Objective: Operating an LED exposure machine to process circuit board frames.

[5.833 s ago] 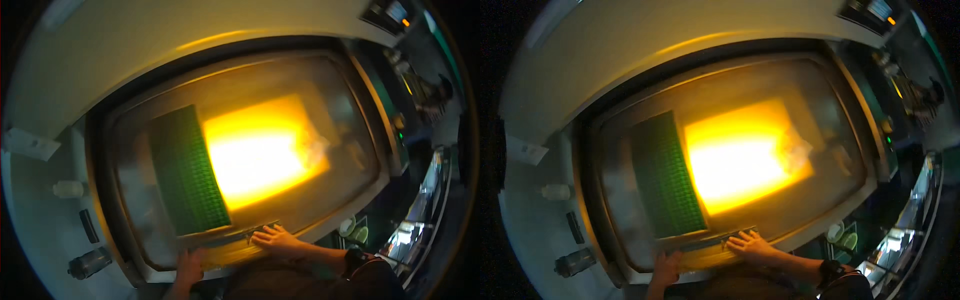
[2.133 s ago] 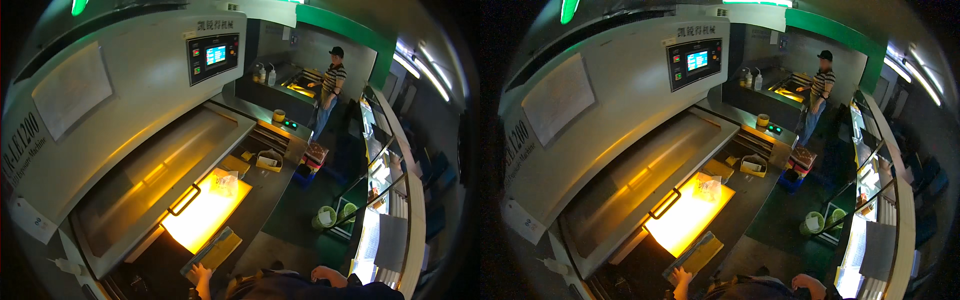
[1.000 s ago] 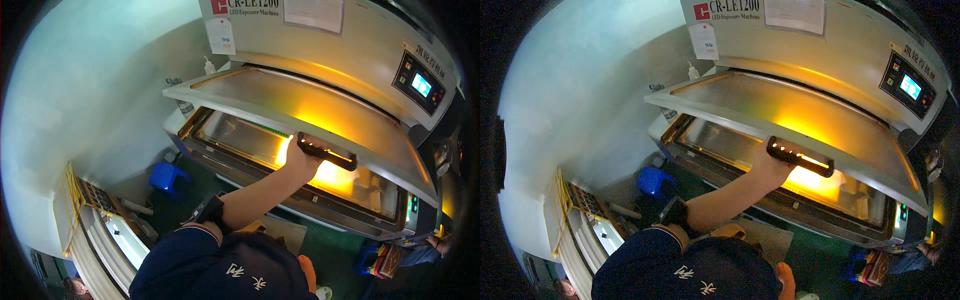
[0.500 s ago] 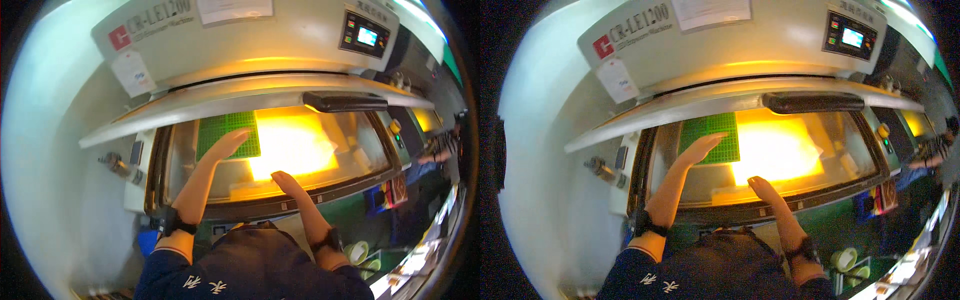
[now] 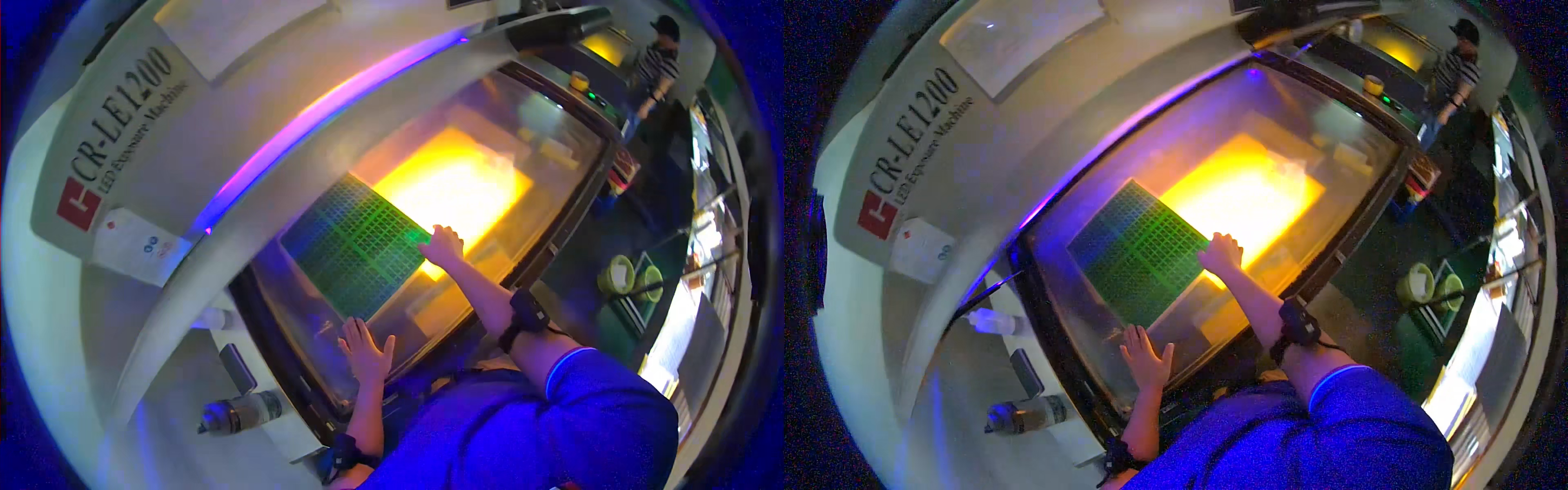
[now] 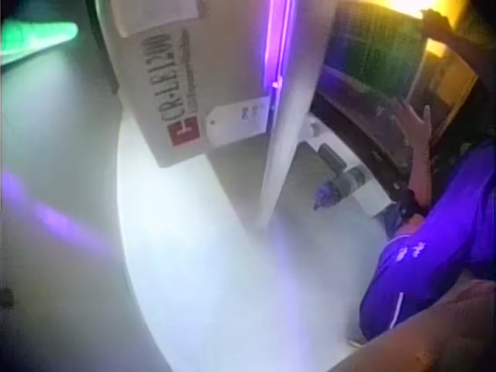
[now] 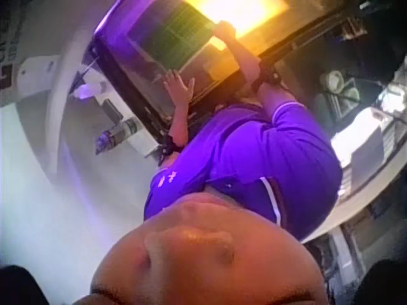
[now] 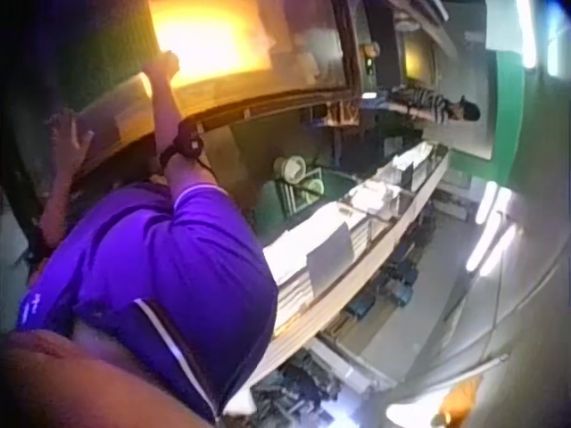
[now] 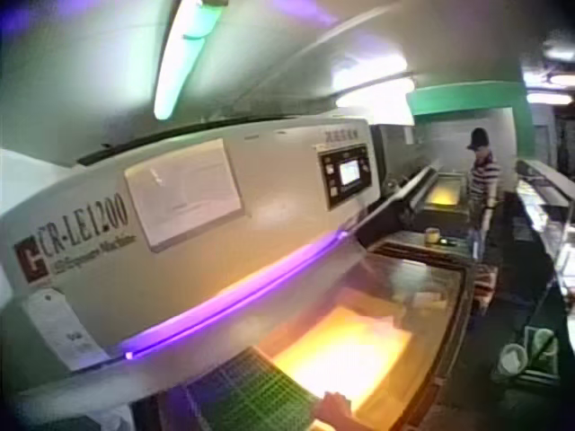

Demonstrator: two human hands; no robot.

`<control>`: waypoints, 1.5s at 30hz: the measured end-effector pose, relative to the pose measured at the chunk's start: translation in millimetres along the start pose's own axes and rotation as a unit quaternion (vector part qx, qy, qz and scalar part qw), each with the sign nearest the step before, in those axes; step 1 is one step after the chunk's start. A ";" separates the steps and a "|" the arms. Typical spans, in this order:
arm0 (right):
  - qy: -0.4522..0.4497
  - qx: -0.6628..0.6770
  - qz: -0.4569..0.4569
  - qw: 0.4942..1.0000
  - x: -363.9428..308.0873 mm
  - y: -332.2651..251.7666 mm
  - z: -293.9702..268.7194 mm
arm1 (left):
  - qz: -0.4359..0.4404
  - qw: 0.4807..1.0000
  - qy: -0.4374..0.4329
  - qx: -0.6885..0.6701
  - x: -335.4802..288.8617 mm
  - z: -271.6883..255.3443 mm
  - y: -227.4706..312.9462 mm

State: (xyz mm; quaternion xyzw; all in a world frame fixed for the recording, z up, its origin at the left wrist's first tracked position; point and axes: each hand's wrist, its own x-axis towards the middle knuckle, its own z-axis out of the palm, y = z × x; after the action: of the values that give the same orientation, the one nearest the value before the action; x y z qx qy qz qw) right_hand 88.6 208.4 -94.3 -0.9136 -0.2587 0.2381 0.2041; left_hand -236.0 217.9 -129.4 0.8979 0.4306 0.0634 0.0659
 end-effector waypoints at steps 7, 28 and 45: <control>-0.135 0.064 -0.132 0.980 57.8 78.9 15.9 | 0.082 0.994 0.040 -0.068 6.9 10.4 -25.5; 0.493 0.675 0.390 0.387 -704.4 311.0 111.3 | 0.313 0.929 0.055 -0.187 -59.9 -21.1 160.0; 0.418 0.514 0.365 0.654 -819.2 284.6 154.7 | 0.441 0.474 -0.722 -0.243 -555.4 -138.0 520.3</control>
State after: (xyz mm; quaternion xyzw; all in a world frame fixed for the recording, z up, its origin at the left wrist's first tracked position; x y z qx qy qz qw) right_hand -504.8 -442.6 -89.9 -0.6871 0.3718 -0.0188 0.6240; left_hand -206.7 -530.2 64.6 0.6451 -0.2553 -0.4851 0.5322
